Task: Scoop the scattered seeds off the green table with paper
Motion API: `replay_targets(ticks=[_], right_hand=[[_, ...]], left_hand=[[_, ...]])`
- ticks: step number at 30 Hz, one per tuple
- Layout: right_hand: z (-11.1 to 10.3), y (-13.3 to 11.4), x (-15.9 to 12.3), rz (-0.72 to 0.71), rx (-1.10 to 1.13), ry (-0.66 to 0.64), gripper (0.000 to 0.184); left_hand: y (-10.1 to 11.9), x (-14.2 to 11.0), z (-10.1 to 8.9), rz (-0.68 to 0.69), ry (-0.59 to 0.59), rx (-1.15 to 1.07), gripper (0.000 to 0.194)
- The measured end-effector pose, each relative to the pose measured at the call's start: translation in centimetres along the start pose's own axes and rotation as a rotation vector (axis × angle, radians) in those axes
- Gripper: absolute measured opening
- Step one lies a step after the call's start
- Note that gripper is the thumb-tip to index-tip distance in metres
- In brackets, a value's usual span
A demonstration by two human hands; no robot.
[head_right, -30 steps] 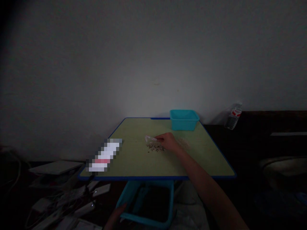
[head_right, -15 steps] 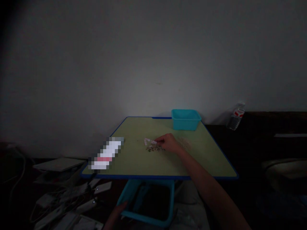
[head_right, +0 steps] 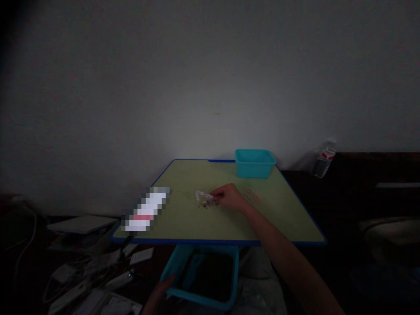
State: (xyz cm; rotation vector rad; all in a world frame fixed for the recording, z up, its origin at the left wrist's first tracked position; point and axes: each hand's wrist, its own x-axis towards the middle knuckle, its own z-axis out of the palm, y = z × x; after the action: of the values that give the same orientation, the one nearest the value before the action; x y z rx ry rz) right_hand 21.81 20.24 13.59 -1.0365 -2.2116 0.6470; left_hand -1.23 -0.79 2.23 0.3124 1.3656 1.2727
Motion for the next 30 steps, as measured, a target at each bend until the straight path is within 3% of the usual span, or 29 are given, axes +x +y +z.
replay_targets(ticks=[6,22,30], right_hand=[[-0.07,-0.38,-0.06,-0.006,-0.014,0.013,0.029],[0.31,-0.35,-0.12,0.025,0.029,-0.030,0.030],[0.37,-0.14,-0.06,0.012,0.050,-0.026,0.029]], left_hand=[[0.04,-0.38,0.24,-0.007,-0.014,-0.009,0.041],[0.71,-0.51,0.19,-0.011,0.028,0.026,0.023],[0.53,-0.85,0.41,-0.034,0.016,-0.016,0.027]])
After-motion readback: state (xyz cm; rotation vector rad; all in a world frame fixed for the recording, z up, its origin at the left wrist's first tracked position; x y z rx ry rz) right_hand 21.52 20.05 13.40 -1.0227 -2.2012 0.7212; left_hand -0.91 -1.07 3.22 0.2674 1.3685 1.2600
